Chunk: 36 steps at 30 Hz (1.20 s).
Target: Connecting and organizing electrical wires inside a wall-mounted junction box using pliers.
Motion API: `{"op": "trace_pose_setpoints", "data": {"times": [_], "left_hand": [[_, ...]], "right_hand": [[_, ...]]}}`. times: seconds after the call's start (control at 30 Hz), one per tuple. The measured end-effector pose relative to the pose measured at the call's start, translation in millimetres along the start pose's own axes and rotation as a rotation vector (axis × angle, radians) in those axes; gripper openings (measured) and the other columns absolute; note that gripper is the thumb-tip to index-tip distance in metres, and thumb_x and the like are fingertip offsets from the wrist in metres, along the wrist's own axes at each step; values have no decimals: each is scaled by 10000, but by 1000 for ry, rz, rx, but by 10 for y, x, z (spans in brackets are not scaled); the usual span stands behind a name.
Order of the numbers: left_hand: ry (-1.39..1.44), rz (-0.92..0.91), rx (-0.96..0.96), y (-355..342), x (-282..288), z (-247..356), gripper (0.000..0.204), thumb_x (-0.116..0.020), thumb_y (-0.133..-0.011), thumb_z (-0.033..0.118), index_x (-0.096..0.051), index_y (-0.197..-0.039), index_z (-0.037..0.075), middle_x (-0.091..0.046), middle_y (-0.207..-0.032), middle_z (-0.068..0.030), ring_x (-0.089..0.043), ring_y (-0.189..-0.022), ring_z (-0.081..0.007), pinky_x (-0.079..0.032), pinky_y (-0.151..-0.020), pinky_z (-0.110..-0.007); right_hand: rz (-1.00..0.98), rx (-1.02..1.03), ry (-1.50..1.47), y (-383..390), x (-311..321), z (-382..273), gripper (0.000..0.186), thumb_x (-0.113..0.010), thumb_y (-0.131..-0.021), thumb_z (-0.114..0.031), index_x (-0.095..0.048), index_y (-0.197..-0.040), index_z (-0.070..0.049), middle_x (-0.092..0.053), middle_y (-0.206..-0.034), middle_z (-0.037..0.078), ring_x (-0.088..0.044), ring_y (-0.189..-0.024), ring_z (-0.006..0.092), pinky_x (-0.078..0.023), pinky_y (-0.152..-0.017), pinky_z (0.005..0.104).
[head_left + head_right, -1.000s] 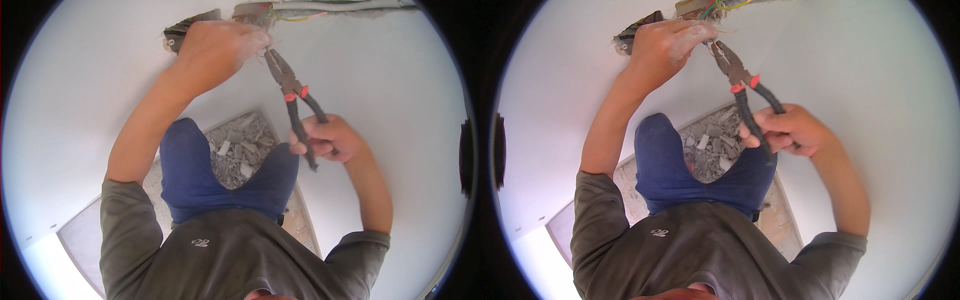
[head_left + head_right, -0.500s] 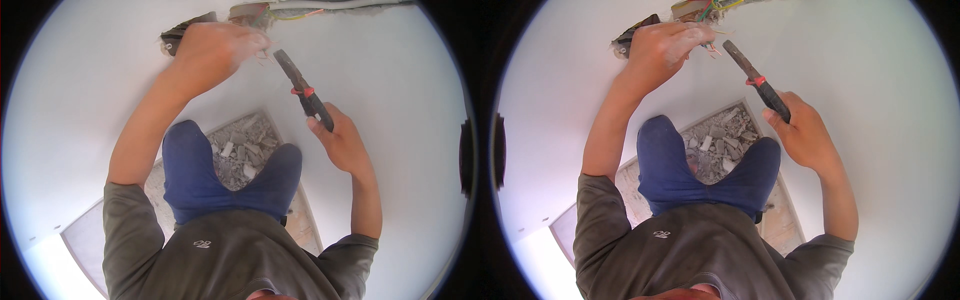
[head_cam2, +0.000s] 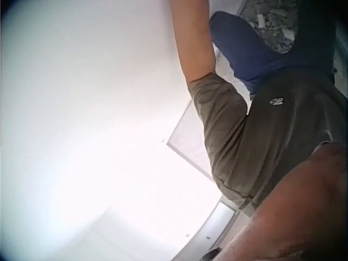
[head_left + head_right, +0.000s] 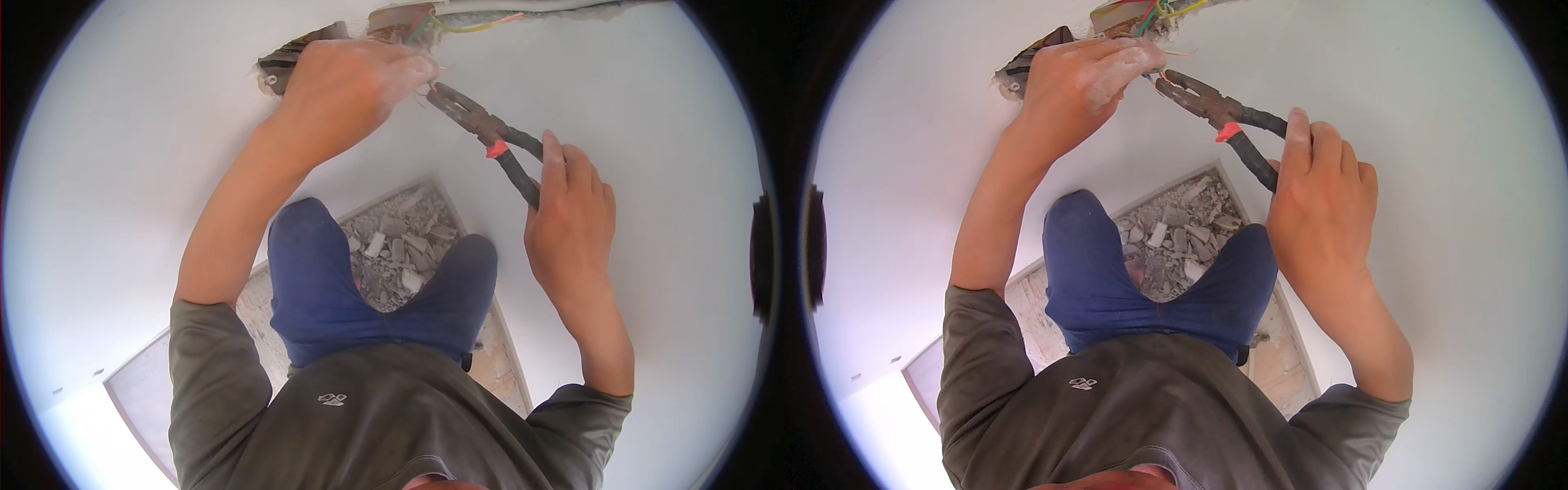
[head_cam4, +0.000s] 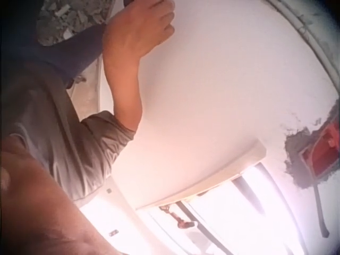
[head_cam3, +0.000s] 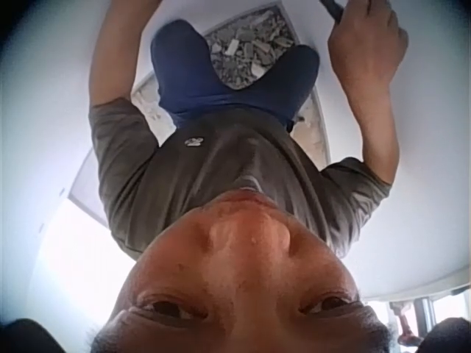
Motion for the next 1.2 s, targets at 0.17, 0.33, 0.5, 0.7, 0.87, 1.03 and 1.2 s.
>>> {"op": "trace_pose_setpoints", "data": {"times": [0.17, 0.33, 0.5, 0.7, 0.87, 1.03, 1.2], "left_hand": [[-5, -6, 2, -14, 15, 20, 333, -672, -762, -52, -730, -1022, 148, -766, -948, -29, -742, -833, -238, -578, -624, -352], [4, 15, 1, -10, 14, 7, 300, -678, -784, -40, -733, -1011, 148, -767, -952, -32, -741, -826, -241, -577, -621, -352], [4, 25, -5, -6, -24, 7, 294, -684, -789, -28, -733, -1014, 154, -770, -960, -31, -744, -831, -237, -580, -625, -344], [-19, 35, 23, 39, 6, 26, 309, -687, -773, -35, -736, -1005, 164, -777, -961, -18, -748, -808, -218, -576, -604, -326], [-15, 82, 6, 64, 7, 34, 290, -685, -769, -38, -741, -979, 154, -779, -958, -20, -744, -780, -216, -570, -583, -323], [1, 89, 23, 25, 2, 40, 293, -678, -766, -50, -744, -972, 147, -778, -954, -27, -741, -766, -219, -569, -577, -324], [19, 49, 22, 55, -16, 8, 266, -696, -788, -31, -749, -976, 150, -780, -949, -31, -744, -775, -220, -576, -596, -322]], "right_hand": [[-30, -59, -24, 44, -54, 0, 612, -660, -833, 39, -510, -1424, -4, -597, -1184, 149, -620, -1000, 322, -460, -792, 428], [28, -32, 42, 32, -16, -47, 429, -718, -854, -132, -605, -1243, 9, -613, -1036, 107, -611, -895, 248, -438, -731, 395], [90, -47, -251, 62, -114, 2, 350, -697, -860, -110, -614, -1179, 6, -630, -1014, 147, -619, -837, 361, -475, -754, 431], [-537, -306, -922, 145, -450, -97, 258, -644, -993, -215, -642, -1090, 24, -661, -856, 148, -636, -698, 363, -514, -647, 422], [-850, -544, -2138, 458, -791, -621, 408, -570, -1046, -382, -616, -1109, 19, -606, -796, 56, -587, -647, 172, -494, -564, 326], [-965, -30, -3461, 504, -694, -1181, 508, -489, -1072, -426, -526, -1314, 18, -577, -843, 73, -541, -632, 183, -499, -587, 366], [-569, -324, -1934, 460, -932, -773, 459, -620, -1029, -265, -556, -1380, 22, -681, -1138, 90, -632, -1044, 184, -507, -938, 378]]}}
Point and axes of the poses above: each hand's wrist, its own y-axis away from the middle knuckle, its own x-axis out of the back of the hand, z = x × y, the point moved 7 cm from there along -y, towards the middle knuckle
